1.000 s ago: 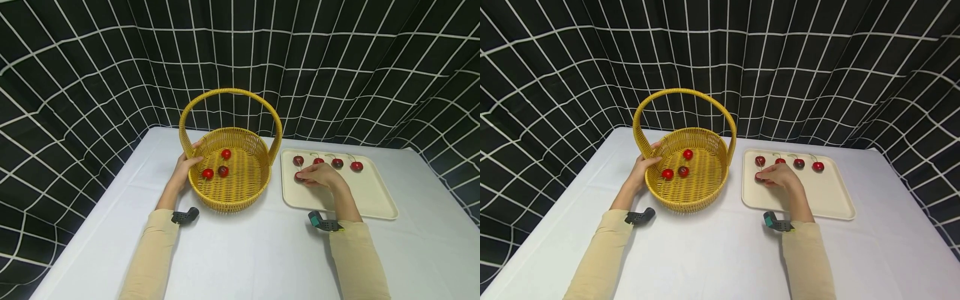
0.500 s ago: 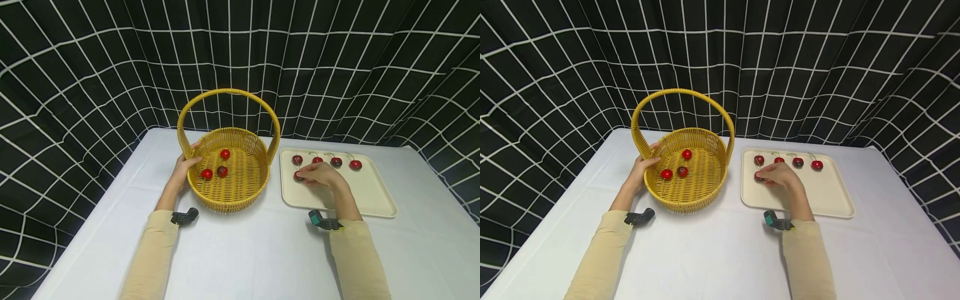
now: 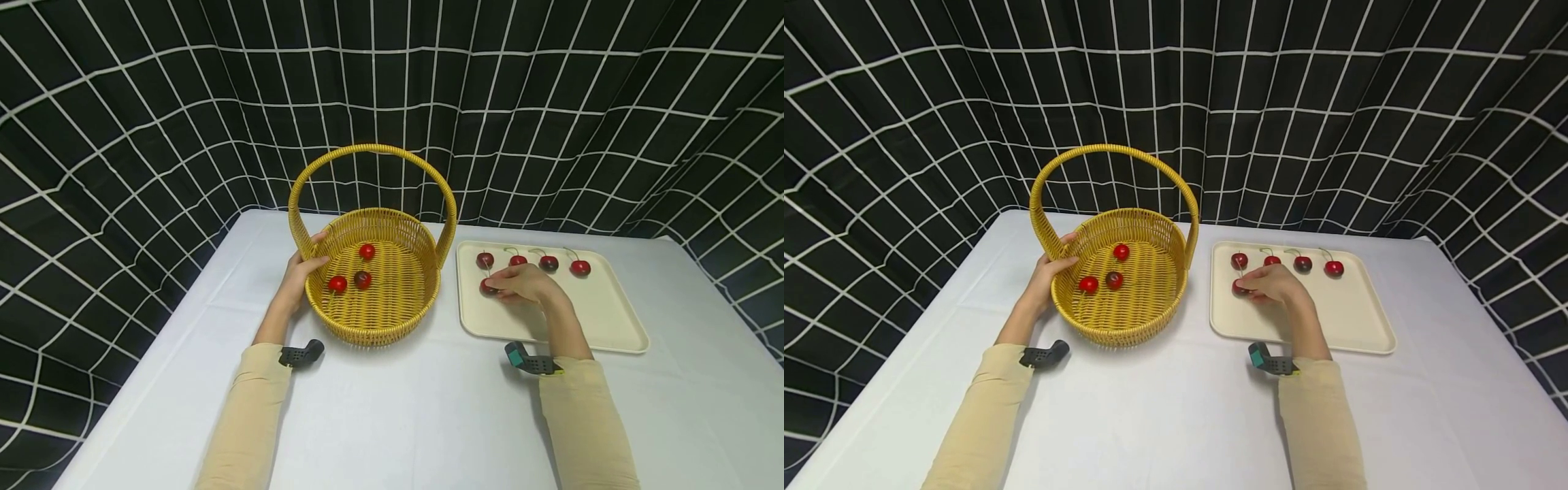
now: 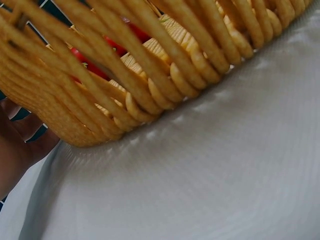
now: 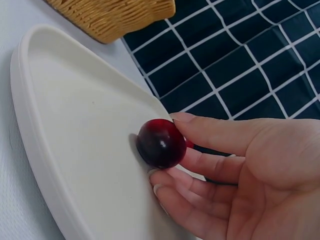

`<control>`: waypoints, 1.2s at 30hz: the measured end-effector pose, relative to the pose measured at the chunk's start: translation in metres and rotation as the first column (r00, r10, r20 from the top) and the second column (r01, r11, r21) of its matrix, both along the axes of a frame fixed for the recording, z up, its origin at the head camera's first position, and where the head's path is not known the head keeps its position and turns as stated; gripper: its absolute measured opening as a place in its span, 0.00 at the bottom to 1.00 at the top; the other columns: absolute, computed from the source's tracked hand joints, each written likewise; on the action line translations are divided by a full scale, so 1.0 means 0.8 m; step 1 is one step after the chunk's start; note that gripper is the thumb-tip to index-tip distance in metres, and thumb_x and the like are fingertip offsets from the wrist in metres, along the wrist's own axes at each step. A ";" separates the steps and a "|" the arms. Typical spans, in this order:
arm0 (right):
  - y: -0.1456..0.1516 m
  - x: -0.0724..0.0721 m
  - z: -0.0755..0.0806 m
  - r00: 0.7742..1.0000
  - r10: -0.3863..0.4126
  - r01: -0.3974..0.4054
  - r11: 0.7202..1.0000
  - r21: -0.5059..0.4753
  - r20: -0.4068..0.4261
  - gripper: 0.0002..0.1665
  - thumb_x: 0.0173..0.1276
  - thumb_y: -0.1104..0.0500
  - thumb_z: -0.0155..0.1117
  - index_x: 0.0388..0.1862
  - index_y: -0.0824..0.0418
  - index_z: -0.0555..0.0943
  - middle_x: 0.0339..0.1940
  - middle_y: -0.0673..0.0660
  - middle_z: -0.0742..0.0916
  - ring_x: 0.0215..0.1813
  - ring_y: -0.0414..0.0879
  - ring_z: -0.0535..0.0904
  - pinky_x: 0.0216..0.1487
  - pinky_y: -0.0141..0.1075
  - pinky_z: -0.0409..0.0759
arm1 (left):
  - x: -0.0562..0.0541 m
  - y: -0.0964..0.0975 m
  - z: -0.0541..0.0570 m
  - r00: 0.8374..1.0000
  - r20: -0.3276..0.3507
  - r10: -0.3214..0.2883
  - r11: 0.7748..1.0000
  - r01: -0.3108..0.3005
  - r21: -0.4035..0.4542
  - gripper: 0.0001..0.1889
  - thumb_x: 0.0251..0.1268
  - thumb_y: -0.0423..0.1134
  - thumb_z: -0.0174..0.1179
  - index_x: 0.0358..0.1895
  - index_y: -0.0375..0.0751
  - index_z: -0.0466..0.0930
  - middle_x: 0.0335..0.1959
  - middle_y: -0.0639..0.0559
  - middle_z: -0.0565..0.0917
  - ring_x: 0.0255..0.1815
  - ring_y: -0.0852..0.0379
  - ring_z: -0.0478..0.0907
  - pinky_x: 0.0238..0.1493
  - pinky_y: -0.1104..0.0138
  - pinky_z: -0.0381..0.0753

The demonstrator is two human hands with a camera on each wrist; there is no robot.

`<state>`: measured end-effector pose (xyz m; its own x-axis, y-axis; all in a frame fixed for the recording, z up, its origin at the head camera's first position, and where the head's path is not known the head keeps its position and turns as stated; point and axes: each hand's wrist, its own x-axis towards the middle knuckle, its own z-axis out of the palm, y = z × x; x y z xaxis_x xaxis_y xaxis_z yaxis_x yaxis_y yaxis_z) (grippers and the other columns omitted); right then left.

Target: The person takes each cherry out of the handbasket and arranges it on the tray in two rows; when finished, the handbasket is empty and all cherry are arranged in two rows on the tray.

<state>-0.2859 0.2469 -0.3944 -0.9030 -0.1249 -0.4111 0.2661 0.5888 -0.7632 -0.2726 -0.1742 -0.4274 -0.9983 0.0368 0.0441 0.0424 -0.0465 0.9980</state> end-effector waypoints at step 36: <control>0.000 -0.003 -0.004 0.998 -0.042 0.041 0.999 -0.009 -0.052 0.26 0.67 0.56 0.64 0.56 0.73 0.74 0.42 0.60 0.82 0.35 0.42 0.79 0.42 0.31 0.81 | -0.002 -0.001 -0.002 1.000 -0.012 -0.001 1.000 0.001 -0.014 0.28 0.68 0.35 0.48 0.72 0.46 0.60 0.74 0.51 0.57 0.73 0.53 0.53 0.71 0.57 0.47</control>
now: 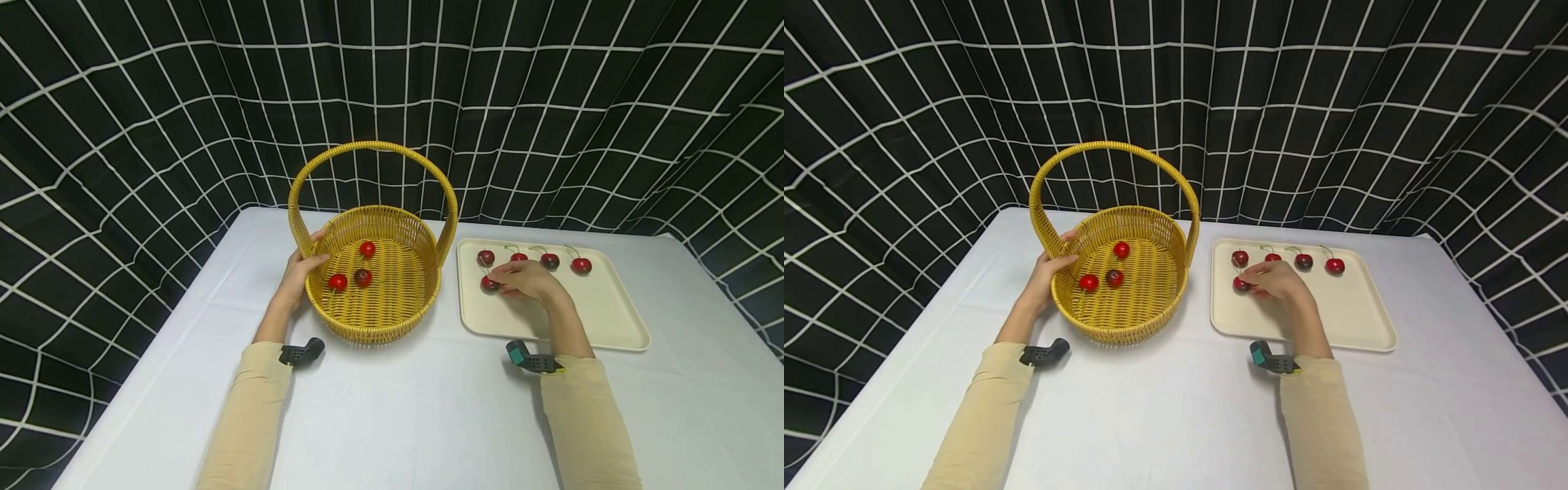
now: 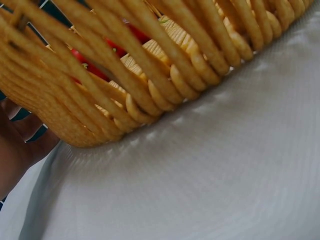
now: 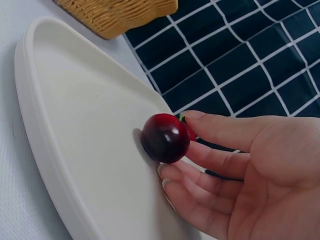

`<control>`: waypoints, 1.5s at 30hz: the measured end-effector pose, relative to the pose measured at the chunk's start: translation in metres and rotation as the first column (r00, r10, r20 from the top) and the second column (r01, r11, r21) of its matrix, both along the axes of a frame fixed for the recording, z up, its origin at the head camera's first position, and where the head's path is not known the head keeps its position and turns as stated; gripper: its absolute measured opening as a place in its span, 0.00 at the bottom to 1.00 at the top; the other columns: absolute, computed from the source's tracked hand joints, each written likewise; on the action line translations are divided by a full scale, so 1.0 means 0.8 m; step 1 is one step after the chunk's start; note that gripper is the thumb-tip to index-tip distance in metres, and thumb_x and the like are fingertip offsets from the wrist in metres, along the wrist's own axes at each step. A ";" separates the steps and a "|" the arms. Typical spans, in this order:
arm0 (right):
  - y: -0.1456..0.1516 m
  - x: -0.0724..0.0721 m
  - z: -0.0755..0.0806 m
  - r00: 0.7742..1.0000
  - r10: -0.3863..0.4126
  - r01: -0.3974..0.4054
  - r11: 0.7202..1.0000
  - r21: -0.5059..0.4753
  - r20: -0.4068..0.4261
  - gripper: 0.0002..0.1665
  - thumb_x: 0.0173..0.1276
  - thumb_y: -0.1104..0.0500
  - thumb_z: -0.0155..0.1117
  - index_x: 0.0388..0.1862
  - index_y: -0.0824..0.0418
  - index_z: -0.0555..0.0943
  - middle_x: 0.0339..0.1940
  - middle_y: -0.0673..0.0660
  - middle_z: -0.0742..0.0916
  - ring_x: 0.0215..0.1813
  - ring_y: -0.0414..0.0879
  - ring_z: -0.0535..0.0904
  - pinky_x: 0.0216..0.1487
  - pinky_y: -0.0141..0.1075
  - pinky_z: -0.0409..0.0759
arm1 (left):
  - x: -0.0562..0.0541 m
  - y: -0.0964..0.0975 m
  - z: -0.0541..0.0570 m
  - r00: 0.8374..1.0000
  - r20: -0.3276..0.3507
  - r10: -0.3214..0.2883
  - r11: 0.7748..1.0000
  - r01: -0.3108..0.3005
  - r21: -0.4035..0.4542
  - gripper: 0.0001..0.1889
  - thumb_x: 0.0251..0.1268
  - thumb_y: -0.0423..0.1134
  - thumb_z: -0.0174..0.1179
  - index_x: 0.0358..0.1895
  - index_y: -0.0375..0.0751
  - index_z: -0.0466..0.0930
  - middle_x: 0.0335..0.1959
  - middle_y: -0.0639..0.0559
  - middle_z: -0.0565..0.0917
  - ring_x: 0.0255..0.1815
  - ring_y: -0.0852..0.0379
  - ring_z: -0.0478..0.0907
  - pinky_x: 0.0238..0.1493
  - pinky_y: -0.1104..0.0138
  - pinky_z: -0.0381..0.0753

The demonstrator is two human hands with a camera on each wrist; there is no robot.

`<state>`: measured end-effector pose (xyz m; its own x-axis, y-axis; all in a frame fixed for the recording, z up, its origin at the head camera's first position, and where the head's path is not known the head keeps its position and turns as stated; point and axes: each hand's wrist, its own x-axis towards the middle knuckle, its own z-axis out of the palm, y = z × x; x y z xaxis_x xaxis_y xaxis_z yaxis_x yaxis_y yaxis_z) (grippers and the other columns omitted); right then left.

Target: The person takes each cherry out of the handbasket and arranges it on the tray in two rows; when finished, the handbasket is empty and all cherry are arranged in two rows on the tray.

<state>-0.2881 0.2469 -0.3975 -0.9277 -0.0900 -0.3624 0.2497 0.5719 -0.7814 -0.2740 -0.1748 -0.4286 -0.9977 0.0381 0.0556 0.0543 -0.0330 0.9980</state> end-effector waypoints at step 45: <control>0.016 0.033 0.082 0.977 0.086 -0.195 0.744 -0.639 -0.197 0.18 0.76 0.49 0.47 0.48 0.58 0.79 0.42 0.55 0.84 0.43 0.47 0.82 0.45 0.37 0.81 | 0.000 0.001 0.000 1.000 0.006 0.008 1.000 -0.008 0.017 0.28 0.67 0.34 0.49 0.72 0.46 0.61 0.73 0.50 0.59 0.71 0.52 0.56 0.70 0.57 0.51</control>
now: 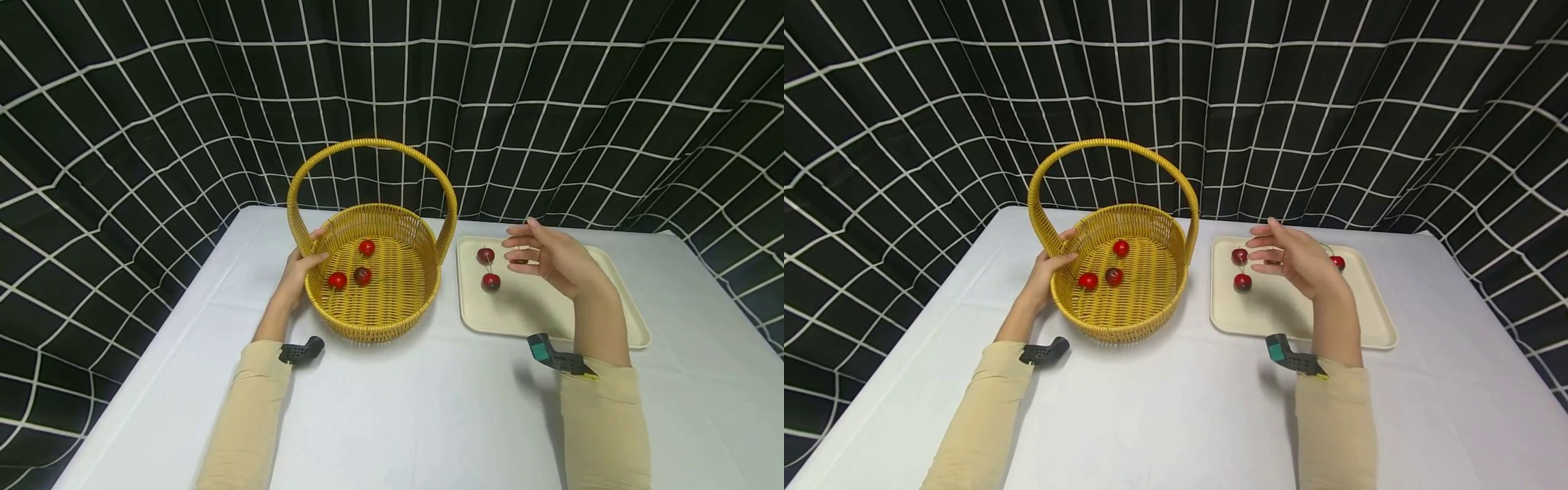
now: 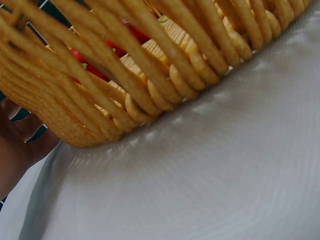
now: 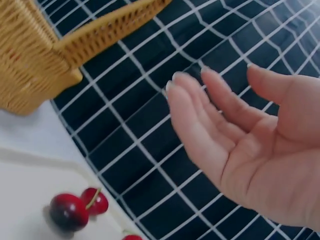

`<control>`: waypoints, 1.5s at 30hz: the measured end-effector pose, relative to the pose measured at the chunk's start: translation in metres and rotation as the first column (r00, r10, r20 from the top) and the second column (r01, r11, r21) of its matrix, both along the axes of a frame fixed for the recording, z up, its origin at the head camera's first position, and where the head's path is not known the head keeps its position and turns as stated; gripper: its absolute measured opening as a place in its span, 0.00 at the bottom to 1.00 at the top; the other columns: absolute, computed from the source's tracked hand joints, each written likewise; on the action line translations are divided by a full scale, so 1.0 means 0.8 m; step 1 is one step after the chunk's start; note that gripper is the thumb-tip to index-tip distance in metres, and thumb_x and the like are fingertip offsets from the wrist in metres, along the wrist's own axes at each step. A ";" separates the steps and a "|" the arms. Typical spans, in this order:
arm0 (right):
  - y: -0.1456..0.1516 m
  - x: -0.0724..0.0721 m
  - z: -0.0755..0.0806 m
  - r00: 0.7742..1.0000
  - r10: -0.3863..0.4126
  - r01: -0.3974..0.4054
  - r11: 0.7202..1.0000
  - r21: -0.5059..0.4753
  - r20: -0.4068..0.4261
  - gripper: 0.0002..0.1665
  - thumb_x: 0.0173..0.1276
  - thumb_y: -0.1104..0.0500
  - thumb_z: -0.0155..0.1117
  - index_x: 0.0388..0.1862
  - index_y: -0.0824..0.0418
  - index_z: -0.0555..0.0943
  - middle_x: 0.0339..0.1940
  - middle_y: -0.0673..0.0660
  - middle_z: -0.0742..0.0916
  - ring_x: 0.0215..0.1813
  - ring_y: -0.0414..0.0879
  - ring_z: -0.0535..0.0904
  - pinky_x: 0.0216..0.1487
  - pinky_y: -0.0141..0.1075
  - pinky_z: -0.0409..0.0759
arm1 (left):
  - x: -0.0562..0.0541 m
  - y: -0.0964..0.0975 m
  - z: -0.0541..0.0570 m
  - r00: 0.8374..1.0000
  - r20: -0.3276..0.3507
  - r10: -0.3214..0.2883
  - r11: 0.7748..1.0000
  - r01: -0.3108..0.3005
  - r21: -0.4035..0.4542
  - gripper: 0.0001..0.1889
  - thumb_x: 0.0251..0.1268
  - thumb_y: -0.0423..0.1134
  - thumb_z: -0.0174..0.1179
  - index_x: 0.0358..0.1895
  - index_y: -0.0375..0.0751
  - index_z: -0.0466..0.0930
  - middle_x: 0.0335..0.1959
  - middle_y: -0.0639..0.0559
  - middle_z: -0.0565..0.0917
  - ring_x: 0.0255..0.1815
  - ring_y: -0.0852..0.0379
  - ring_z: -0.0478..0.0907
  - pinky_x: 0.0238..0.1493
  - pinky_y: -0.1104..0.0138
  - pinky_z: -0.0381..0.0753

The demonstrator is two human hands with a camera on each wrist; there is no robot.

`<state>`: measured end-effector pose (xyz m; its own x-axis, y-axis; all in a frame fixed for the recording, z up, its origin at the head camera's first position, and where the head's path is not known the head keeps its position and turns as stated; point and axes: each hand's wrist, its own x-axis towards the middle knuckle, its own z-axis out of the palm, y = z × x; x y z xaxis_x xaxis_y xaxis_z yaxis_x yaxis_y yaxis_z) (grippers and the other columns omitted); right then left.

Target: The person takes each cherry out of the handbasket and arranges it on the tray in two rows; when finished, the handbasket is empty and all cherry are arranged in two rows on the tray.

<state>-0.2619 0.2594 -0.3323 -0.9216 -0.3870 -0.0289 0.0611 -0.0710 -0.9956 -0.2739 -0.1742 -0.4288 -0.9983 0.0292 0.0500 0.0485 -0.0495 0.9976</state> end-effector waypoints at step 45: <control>-0.114 0.020 0.003 0.913 0.398 -0.407 0.904 -0.130 -0.086 0.22 0.80 0.53 0.38 0.58 0.64 0.75 0.52 0.62 0.81 0.54 0.53 0.78 0.56 0.44 0.75 | -0.001 0.000 -0.001 1.000 0.009 -0.013 1.000 0.012 0.024 0.29 0.68 0.33 0.49 0.73 0.45 0.58 0.73 0.49 0.58 0.71 0.51 0.55 0.70 0.60 0.52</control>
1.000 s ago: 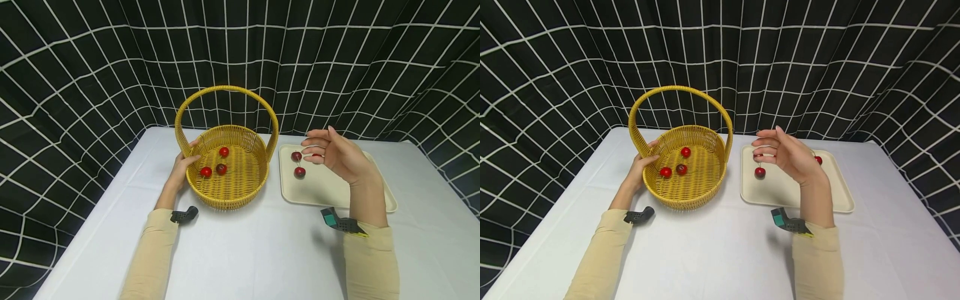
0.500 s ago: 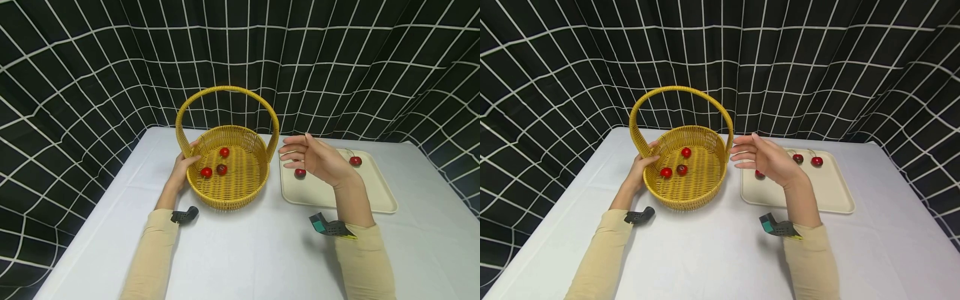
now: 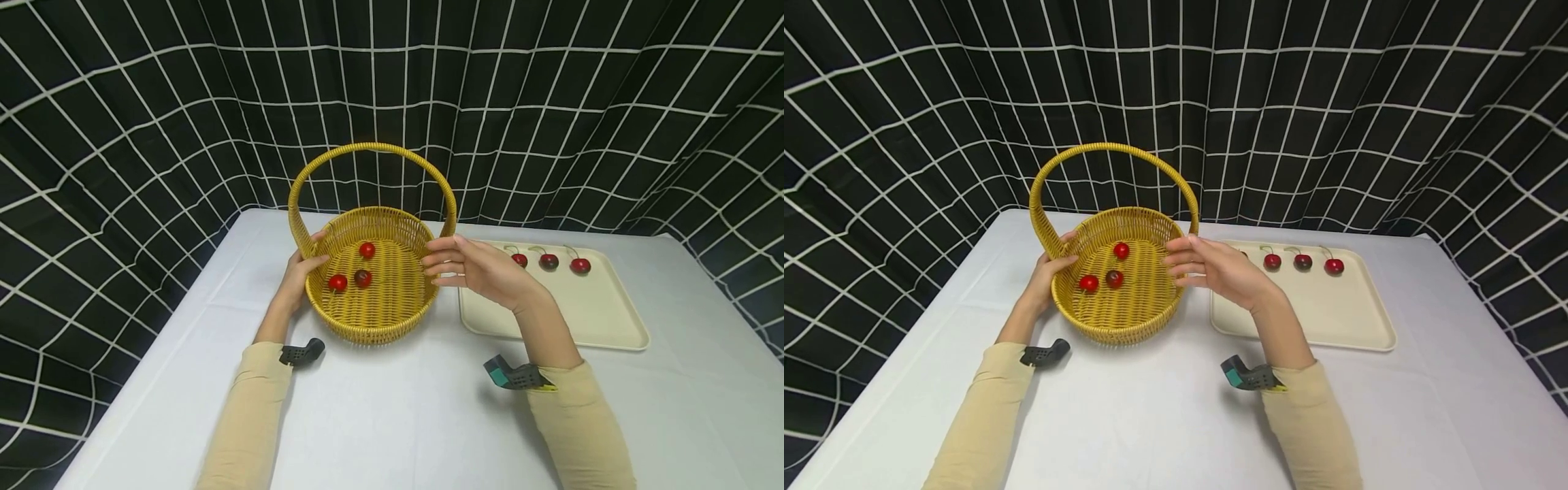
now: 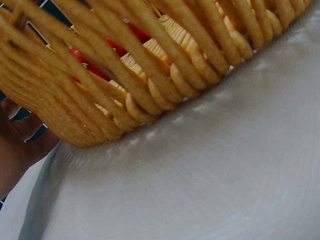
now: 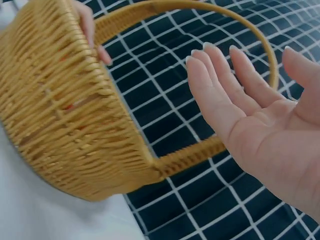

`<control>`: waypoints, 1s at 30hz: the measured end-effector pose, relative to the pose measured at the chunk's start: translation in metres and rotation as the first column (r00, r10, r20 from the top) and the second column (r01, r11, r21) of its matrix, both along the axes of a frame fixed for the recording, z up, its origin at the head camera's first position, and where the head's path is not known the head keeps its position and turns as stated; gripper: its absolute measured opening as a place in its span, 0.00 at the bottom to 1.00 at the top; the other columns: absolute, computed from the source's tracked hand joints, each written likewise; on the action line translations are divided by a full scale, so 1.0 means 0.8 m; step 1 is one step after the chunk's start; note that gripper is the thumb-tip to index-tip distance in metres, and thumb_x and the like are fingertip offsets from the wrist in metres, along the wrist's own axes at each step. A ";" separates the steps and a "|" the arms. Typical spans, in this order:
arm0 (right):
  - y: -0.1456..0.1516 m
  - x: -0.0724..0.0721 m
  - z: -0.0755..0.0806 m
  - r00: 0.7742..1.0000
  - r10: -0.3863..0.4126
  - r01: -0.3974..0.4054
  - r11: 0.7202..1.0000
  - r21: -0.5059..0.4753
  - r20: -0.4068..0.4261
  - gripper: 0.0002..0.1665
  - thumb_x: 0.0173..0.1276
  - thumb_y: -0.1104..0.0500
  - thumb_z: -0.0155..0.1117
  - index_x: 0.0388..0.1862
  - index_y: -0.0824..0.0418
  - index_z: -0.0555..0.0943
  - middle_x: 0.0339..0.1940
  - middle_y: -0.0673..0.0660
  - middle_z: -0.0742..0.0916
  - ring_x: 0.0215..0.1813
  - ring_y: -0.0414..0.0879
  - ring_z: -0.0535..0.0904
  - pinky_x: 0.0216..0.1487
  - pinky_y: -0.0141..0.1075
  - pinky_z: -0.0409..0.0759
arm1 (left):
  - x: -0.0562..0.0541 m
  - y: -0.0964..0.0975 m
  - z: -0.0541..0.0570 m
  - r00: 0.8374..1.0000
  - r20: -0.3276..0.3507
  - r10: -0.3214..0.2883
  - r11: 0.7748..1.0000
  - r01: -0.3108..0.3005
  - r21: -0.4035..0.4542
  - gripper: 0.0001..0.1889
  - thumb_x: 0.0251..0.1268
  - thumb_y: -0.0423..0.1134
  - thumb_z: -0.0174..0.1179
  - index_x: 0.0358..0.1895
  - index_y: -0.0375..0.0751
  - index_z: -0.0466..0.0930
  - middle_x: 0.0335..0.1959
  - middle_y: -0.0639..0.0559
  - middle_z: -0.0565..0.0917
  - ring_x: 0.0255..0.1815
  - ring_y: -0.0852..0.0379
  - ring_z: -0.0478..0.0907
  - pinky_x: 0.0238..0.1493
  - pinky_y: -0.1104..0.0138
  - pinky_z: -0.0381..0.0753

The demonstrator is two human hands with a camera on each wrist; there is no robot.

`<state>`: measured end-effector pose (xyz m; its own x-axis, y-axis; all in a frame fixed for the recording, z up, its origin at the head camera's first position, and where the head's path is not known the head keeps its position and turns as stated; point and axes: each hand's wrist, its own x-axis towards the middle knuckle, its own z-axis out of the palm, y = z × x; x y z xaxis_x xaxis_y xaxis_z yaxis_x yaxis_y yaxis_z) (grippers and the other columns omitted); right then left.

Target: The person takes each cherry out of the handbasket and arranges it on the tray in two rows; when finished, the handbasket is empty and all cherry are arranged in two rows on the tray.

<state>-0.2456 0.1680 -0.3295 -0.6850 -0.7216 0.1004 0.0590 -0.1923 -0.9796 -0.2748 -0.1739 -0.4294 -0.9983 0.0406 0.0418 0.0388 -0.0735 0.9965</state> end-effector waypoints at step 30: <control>-0.066 -0.038 -0.030 0.987 -0.050 0.113 0.891 0.440 -0.152 0.28 0.67 0.59 0.63 0.64 0.66 0.71 0.58 0.68 0.75 0.58 0.56 0.73 0.59 0.45 0.72 | 0.000 0.000 0.000 1.000 0.006 0.022 1.000 -0.022 -0.012 0.29 0.67 0.34 0.51 0.72 0.45 0.61 0.73 0.50 0.59 0.71 0.51 0.57 0.70 0.59 0.51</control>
